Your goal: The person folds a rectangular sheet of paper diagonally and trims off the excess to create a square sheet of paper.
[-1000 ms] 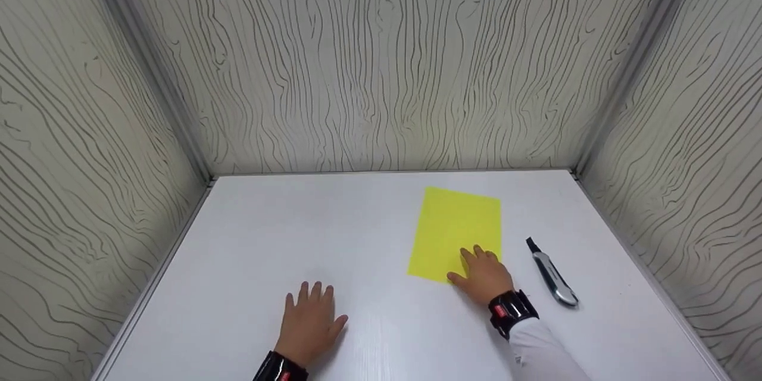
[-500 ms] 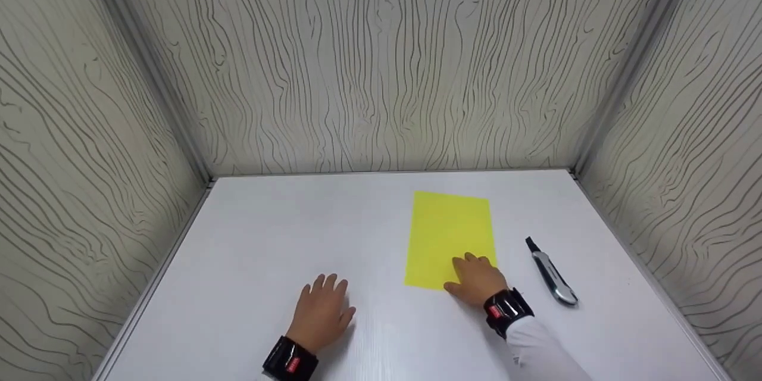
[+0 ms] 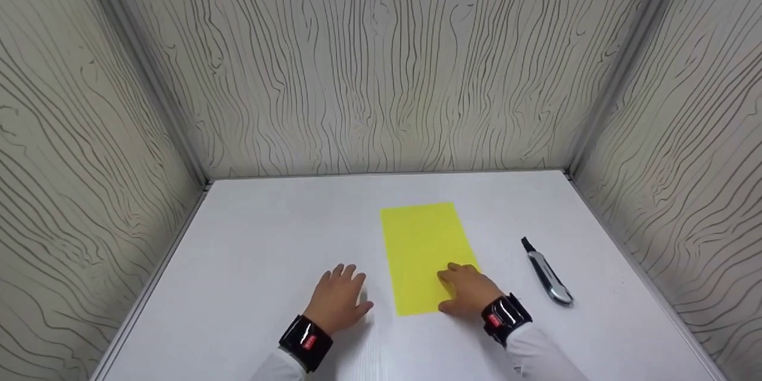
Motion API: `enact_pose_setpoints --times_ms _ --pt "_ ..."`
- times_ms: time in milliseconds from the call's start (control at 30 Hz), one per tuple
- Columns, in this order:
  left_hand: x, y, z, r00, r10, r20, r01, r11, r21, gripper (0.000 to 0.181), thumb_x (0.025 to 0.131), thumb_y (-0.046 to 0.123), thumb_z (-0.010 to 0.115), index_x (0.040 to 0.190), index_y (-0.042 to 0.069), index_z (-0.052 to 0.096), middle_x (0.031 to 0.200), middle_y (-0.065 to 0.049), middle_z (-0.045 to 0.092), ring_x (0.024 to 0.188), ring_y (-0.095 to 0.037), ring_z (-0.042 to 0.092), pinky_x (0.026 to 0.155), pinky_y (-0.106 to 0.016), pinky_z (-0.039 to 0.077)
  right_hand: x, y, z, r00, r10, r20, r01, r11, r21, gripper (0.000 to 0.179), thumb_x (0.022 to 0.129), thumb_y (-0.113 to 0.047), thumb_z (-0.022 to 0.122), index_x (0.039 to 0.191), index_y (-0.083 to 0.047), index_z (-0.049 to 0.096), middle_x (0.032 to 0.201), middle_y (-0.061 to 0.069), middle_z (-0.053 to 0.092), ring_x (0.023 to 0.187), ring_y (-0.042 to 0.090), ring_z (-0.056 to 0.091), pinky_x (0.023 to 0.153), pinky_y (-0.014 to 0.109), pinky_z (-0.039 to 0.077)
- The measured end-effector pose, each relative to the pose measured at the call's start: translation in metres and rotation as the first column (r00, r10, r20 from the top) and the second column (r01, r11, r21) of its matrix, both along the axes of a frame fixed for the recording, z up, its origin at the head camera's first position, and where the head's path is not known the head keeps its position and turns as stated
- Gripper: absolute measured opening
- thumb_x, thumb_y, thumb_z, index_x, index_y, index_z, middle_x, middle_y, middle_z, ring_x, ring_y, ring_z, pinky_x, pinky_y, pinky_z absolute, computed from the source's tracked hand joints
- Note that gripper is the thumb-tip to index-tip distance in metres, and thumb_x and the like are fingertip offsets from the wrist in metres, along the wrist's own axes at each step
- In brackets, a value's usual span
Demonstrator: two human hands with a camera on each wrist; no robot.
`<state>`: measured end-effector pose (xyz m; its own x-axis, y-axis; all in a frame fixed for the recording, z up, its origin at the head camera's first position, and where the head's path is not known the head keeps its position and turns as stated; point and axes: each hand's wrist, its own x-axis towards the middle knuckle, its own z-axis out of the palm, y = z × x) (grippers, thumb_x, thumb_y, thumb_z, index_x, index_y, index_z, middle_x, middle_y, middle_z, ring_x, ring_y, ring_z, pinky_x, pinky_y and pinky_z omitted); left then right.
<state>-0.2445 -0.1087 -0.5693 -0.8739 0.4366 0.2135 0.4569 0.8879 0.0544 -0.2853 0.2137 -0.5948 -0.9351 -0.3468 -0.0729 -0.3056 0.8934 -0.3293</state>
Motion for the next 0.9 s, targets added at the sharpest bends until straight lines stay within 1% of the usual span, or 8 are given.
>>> enact_pose_setpoints --times_ms 100,167,267,400,500,667,800,900 --pt "-0.003 0.006 0.000 0.999 -0.037 0.039 0.037 0.999 -0.013 0.050 0.095 0.044 0.080 0.128 0.008 0.073 0.134 -0.017 0.071 0.125 -0.039 0.068 0.103 -0.055 0.059 0.006 -0.001 0.004 0.999 0.030 0.020 -0.030 1.000 -0.010 0.073 0.081 -0.034 0.090 0.144 -0.005 0.068 0.156 0.027 0.057 0.144 0.052 0.053 0.116 0.069 0.045" --pt "-0.004 0.011 -0.002 0.995 -0.061 0.079 0.063 0.998 -0.019 0.052 0.096 0.045 0.079 0.131 0.008 0.072 0.137 -0.017 0.070 0.129 -0.039 0.067 0.105 -0.054 0.058 0.010 -0.002 0.008 0.998 0.058 0.026 -0.057 0.998 -0.017 0.073 0.079 -0.031 0.091 0.143 -0.005 0.068 0.156 0.028 0.057 0.144 0.052 0.053 0.117 0.070 0.045" --pt "-0.005 0.017 -0.005 0.989 -0.094 0.118 0.098 0.995 -0.032 0.054 0.095 0.048 0.079 0.133 0.009 0.072 0.141 -0.016 0.069 0.133 -0.038 0.065 0.108 -0.052 0.057 0.016 -0.003 0.012 0.993 0.111 0.029 -0.110 0.994 -0.009 0.072 0.076 -0.027 0.092 0.141 -0.006 0.070 0.156 0.026 0.058 0.144 0.050 0.055 0.117 0.069 0.046" --pt "-0.008 0.025 -0.009 0.982 -0.121 0.142 0.129 0.991 -0.044 0.060 0.092 0.053 0.081 0.133 0.011 0.071 0.145 -0.016 0.067 0.138 -0.039 0.062 0.112 -0.055 0.055 0.023 -0.004 0.016 0.981 0.187 0.044 -0.188 0.982 0.016 0.072 0.073 -0.023 0.094 0.140 -0.008 0.071 0.156 0.024 0.059 0.143 0.048 0.055 0.118 0.066 0.046" --pt "-0.009 0.033 -0.010 0.979 -0.134 0.153 0.144 0.988 -0.057 0.068 0.088 0.059 0.083 0.137 0.013 0.070 0.150 -0.015 0.064 0.142 -0.041 0.059 0.115 -0.057 0.053 0.025 -0.005 0.019 0.970 0.235 0.058 -0.238 0.970 0.041 0.073 0.071 -0.018 0.094 0.140 -0.010 0.071 0.158 0.021 0.059 0.144 0.046 0.055 0.118 0.063 0.046" --pt "-0.009 0.047 -0.014 0.974 -0.127 0.187 0.147 0.984 -0.100 0.088 0.082 0.069 0.084 0.150 0.017 0.063 0.162 -0.014 0.056 0.150 -0.040 0.054 0.119 -0.059 0.048 0.026 -0.004 0.020 0.949 0.304 0.080 -0.311 0.946 0.096 0.077 0.069 -0.013 0.094 0.142 -0.012 0.070 0.160 0.014 0.059 0.146 0.044 0.055 0.120 0.059 0.046" --pt "-0.008 0.055 -0.025 0.969 -0.108 0.224 0.138 0.983 -0.122 0.100 0.079 0.078 0.081 0.158 0.022 0.056 0.169 -0.012 0.049 0.154 -0.042 0.048 0.120 -0.065 0.045 0.027 -0.003 0.019 0.932 0.348 0.099 -0.358 0.926 0.120 0.078 0.071 -0.009 0.093 0.145 -0.012 0.068 0.161 0.013 0.058 0.148 0.044 0.054 0.123 0.055 0.044" --pt "-0.005 0.061 -0.028 0.963 -0.091 0.254 0.126 0.984 -0.127 0.107 0.077 0.083 0.079 0.162 0.024 0.052 0.171 -0.012 0.046 0.156 -0.046 0.045 0.118 -0.071 0.043 0.028 -0.001 0.021 0.924 0.368 0.106 -0.379 0.917 0.123 0.078 0.072 -0.005 0.091 0.146 -0.011 0.067 0.162 0.013 0.057 0.149 0.043 0.053 0.126 0.052 0.042"
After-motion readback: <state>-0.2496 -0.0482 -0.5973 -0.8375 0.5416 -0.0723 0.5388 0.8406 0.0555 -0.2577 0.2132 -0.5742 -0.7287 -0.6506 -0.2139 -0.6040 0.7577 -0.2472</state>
